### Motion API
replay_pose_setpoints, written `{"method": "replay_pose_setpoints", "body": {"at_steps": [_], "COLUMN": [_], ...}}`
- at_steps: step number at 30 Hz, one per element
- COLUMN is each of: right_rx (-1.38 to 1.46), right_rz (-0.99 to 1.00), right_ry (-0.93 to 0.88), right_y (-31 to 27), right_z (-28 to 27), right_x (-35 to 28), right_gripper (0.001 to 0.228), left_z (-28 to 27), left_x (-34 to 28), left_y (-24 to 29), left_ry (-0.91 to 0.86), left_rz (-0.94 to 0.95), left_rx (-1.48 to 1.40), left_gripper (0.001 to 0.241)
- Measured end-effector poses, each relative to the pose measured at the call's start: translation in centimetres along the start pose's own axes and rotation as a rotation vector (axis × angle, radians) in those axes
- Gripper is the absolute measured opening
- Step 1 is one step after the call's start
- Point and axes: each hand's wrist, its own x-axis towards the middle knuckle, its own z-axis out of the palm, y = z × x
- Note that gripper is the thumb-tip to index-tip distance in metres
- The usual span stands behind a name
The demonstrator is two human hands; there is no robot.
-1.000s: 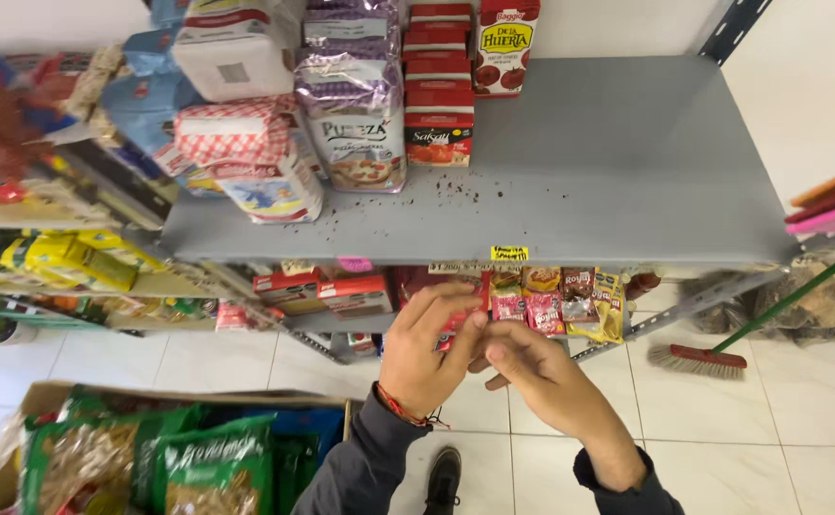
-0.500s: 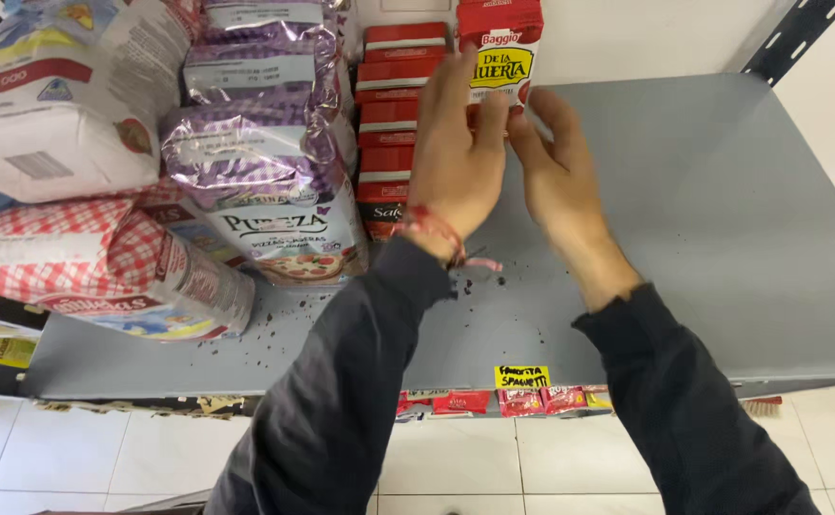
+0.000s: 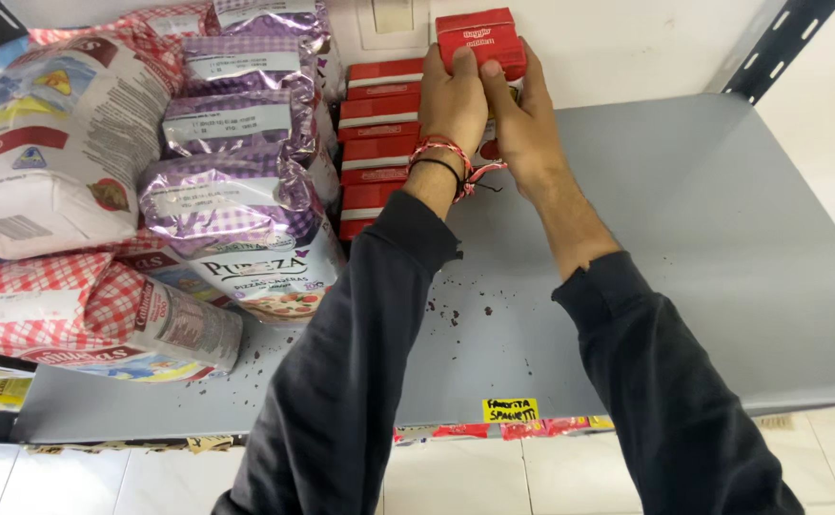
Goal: The person moves packages of flour and tomato sauce from a cardboard box on the floor onto a metal shelf and rearranges items on the shelf by hand.
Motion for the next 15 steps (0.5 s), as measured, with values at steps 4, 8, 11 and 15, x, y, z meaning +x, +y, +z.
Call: {"method": "replay_pose_setpoints", "body": {"at_steps": [4,8,11,15], "right_rx": [-0.098,-0.200,-0.308,-0.323], "right_rz": [-0.083,-0.207,-0.171,-0.235], "right_ry": [-0.043,0.008,0.042,-0.022], "right_y": [-0.8,-0.9,-2.5,-0.8], "right_z": [-2.3,-5.5,-7.8,-12.7], "right_x": [-3.1,-7.5,-11.9,-15.2], "right_gripper": [0.087,0.077,0.080,0.107], "left_z": [0.6,-0.6,-1.9,-5.7], "left_x": [-1.5,-7.7,-12.5,-19.5], "left_y": [-0.7,0.6,0.7,3.6], "left_ry": [0.001,-0.085,-0.165,-0.305], "left_rz": [0.063,0.196,0.267,0.146], "left_rx": [0.068,0.238,0.269,0.255], "left_gripper": [0.040,0.056,0.066,0.173]}}
